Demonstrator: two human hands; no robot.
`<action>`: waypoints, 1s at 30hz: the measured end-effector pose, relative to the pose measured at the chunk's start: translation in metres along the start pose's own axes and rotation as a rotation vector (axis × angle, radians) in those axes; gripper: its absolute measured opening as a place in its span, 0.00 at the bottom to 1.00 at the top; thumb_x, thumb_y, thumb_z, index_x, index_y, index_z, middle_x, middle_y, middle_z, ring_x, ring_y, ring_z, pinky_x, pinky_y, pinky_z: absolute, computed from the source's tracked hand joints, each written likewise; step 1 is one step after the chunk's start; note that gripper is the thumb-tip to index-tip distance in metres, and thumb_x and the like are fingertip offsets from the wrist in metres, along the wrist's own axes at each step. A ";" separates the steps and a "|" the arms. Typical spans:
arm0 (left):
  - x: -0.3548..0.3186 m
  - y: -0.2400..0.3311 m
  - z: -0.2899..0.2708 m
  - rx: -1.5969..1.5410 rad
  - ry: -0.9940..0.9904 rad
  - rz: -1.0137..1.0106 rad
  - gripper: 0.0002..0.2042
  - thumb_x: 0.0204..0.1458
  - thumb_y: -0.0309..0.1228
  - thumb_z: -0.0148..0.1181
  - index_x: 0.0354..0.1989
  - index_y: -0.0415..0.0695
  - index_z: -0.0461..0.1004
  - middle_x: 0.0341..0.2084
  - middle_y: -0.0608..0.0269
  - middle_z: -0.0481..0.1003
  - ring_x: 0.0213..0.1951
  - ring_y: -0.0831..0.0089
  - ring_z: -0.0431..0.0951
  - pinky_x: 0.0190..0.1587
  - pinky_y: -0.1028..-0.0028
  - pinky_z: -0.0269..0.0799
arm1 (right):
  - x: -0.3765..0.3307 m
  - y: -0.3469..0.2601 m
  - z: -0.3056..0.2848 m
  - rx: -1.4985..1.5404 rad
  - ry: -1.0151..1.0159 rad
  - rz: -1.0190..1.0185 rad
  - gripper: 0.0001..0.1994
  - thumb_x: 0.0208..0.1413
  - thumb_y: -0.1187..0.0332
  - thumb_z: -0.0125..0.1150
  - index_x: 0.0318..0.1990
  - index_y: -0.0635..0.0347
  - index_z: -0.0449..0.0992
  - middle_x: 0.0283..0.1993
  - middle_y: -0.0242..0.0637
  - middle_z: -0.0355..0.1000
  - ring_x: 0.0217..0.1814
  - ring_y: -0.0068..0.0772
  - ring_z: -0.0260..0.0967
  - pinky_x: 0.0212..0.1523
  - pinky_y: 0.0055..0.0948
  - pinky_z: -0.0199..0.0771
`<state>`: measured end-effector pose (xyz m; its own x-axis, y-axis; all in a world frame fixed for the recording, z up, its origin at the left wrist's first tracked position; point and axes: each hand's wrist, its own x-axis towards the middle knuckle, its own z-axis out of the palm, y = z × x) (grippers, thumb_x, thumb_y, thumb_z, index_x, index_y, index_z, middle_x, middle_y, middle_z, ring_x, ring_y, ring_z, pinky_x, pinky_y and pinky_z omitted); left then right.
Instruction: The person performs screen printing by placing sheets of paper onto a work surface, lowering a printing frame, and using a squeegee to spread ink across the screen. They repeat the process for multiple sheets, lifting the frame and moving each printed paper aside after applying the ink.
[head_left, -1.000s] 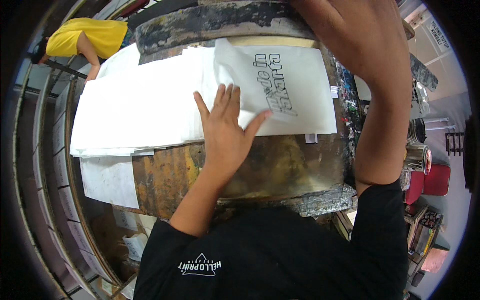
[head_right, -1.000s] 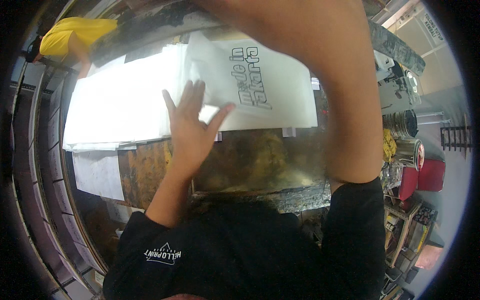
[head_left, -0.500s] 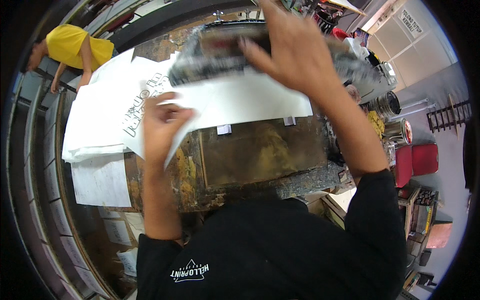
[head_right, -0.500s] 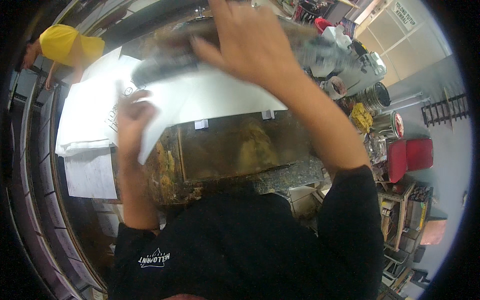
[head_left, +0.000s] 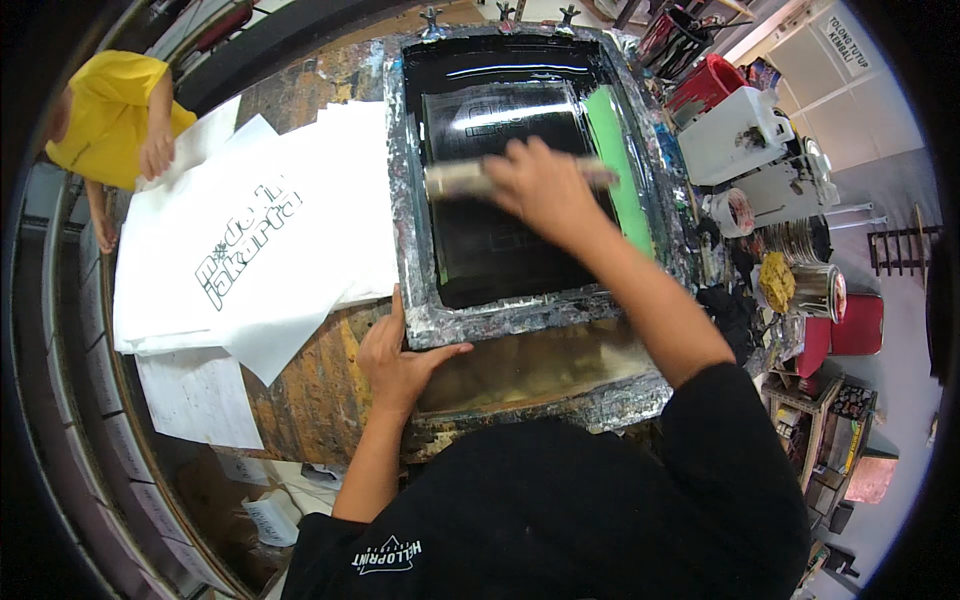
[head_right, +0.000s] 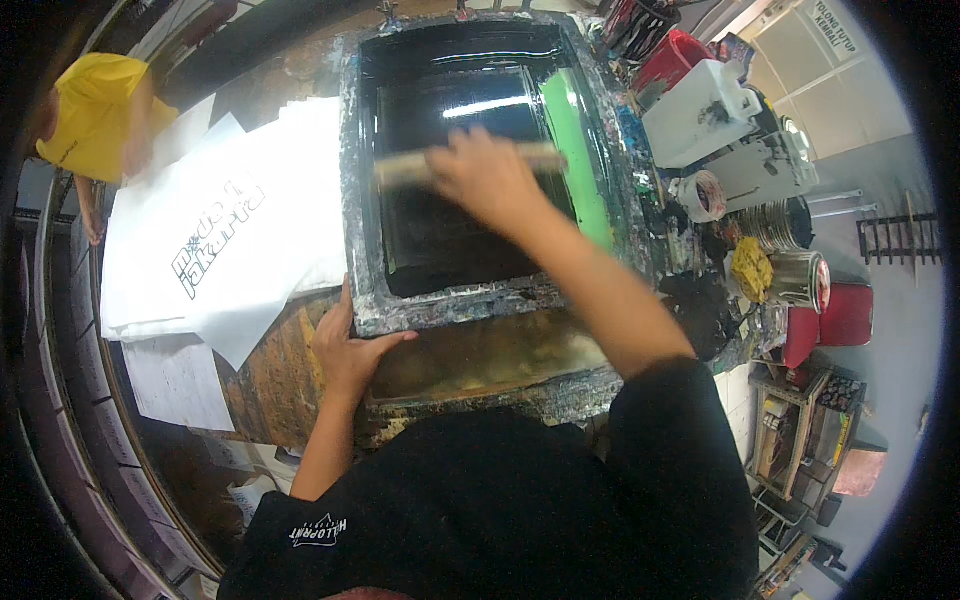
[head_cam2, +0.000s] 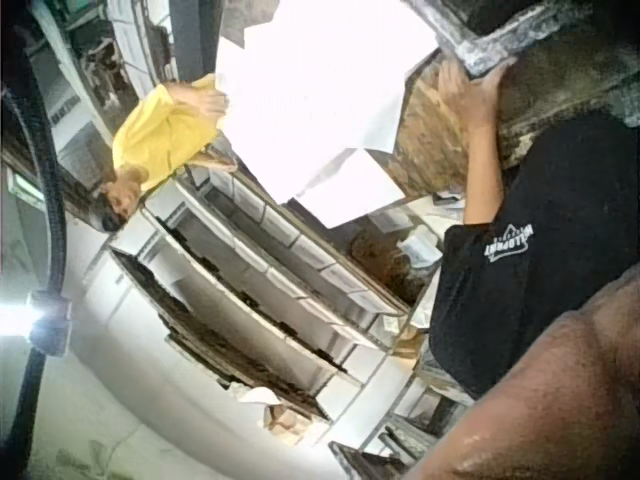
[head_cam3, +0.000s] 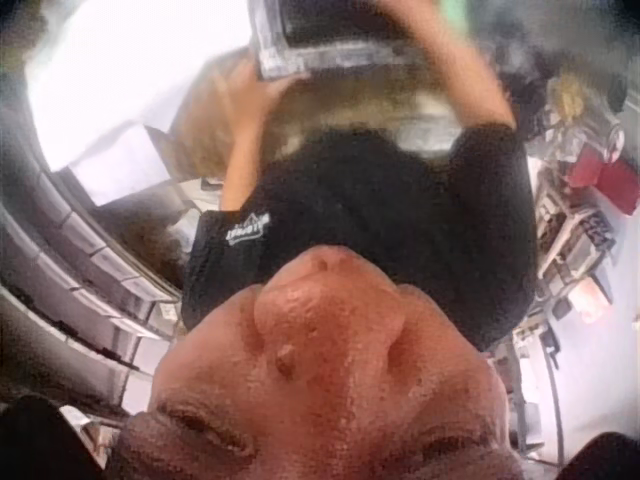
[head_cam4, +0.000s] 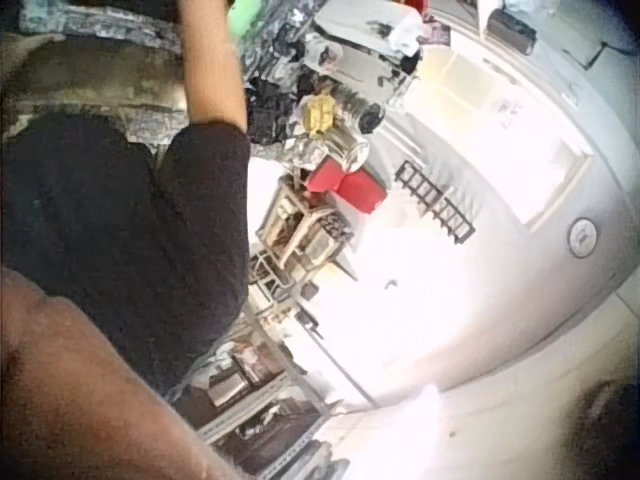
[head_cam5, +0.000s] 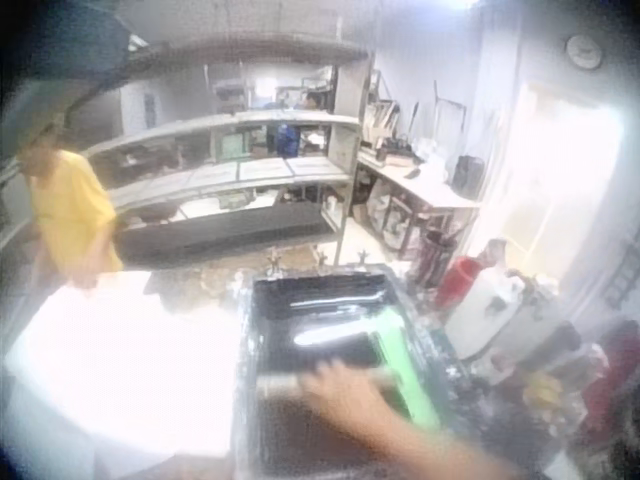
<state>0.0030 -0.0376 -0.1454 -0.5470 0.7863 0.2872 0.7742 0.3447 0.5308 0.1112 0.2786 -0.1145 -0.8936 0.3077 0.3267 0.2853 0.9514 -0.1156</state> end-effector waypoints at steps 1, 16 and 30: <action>0.000 0.000 0.000 -0.024 0.015 0.014 0.64 0.27 0.63 0.85 0.73 0.34 0.70 0.26 0.58 0.78 0.28 0.62 0.79 0.34 0.64 0.74 | 0.034 0.024 0.007 0.008 -0.051 0.022 0.19 0.62 0.51 0.68 0.56 0.46 0.80 0.48 0.38 0.75 0.52 0.50 0.76 0.45 0.53 0.81; -0.006 0.002 0.004 -0.344 0.090 -0.019 0.56 0.34 0.44 0.89 0.74 0.32 0.67 0.34 0.49 0.82 0.34 0.56 0.82 0.41 0.63 0.77 | 0.020 0.005 -0.032 -0.027 -0.108 -0.010 0.19 0.66 0.46 0.63 0.49 0.51 0.76 0.42 0.42 0.79 0.46 0.52 0.81 0.42 0.52 0.82; 0.072 0.065 -0.040 0.112 0.107 0.156 0.53 0.62 0.61 0.65 0.84 0.37 0.47 0.70 0.37 0.65 0.77 0.47 0.58 0.78 0.32 0.40 | 0.029 -0.082 -0.236 -0.324 0.289 -0.023 0.17 0.65 0.51 0.55 0.37 0.57 0.76 0.28 0.35 0.74 0.31 0.32 0.69 0.51 0.45 0.67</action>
<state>0.0011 0.0207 -0.0586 -0.4436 0.7776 0.4457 0.8796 0.2824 0.3828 0.1440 0.2120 0.1257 -0.7807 0.2327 0.5800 0.4014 0.8981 0.1799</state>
